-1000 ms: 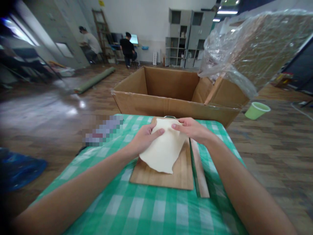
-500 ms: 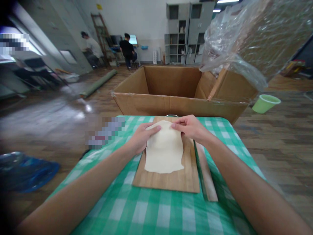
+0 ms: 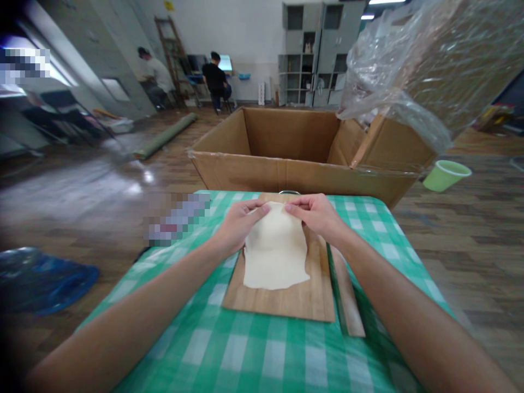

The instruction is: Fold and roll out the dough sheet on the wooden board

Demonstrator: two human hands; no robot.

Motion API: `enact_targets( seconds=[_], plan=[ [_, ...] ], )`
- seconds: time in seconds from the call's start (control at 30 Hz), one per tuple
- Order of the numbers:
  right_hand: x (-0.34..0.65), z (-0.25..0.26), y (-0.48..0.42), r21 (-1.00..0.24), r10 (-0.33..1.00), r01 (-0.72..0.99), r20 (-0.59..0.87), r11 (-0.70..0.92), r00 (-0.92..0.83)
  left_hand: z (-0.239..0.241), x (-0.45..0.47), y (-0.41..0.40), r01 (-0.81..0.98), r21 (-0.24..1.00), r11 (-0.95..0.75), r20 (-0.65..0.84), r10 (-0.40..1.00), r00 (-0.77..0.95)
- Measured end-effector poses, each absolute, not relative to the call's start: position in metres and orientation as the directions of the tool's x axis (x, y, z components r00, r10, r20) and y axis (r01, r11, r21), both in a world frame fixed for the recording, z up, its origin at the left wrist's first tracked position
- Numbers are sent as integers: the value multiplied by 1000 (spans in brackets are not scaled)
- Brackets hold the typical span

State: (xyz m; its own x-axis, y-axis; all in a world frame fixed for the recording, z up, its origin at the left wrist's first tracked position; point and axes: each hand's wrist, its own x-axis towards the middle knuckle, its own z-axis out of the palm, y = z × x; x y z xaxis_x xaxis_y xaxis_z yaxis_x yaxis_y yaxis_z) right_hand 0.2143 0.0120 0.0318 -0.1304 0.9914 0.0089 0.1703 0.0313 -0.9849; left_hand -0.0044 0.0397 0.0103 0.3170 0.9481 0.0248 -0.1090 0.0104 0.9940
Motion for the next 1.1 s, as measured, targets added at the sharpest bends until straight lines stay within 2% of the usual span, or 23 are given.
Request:
enact_targets(
  seconds=[0.17, 0.3, 0.47, 0.57, 0.63, 0.7, 0.77, 0.87, 1.0, 1.1],
  plan=[
    [212, 25, 11, -993, 962, 50, -112, -103, -249, 8, -4, 41, -259, 963, 79, -11, 968, 251],
    [208, 15, 11, -988, 969, 25, -152, -150, -197, 4, -5, 42, -216, 974, 72, -26, 977, 211],
    [201, 9, 7, -972, 946, 3, -229, -235, -231, 5, -1, 37, -163, 985, 61, -25, 976, 216],
    [195, 9, 6, -992, 992, 89, -100, -93, -78, 9, 2, 32, -268, 955, 129, -58, 964, 258],
    [194, 10, 8, -973, 997, 227, 56, 41, 61, 11, 4, 29, -326, 920, 218, -107, 939, 327],
    [196, 10, 11, -923, 972, 370, 174, 106, 156, 9, 6, 27, -316, 911, 263, -127, 911, 392],
    [197, 9, 11, -881, 956, 459, 221, 110, 195, 5, 8, 25, -251, 947, 199, -90, 918, 386],
    [197, 9, 9, -860, 946, 494, 259, 132, 198, -1, 10, 23, -40, 999, -30, 39, 967, 254],
    [193, 9, 6, -843, 937, 518, 285, 146, 200, -1, 6, 25, 261, 926, -273, 253, 961, 109],
    [192, 10, 5, -826, 935, 549, 286, 131, 207, 2, 4, 29, 349, 882, -316, 299, 949, 104]
  ],
)
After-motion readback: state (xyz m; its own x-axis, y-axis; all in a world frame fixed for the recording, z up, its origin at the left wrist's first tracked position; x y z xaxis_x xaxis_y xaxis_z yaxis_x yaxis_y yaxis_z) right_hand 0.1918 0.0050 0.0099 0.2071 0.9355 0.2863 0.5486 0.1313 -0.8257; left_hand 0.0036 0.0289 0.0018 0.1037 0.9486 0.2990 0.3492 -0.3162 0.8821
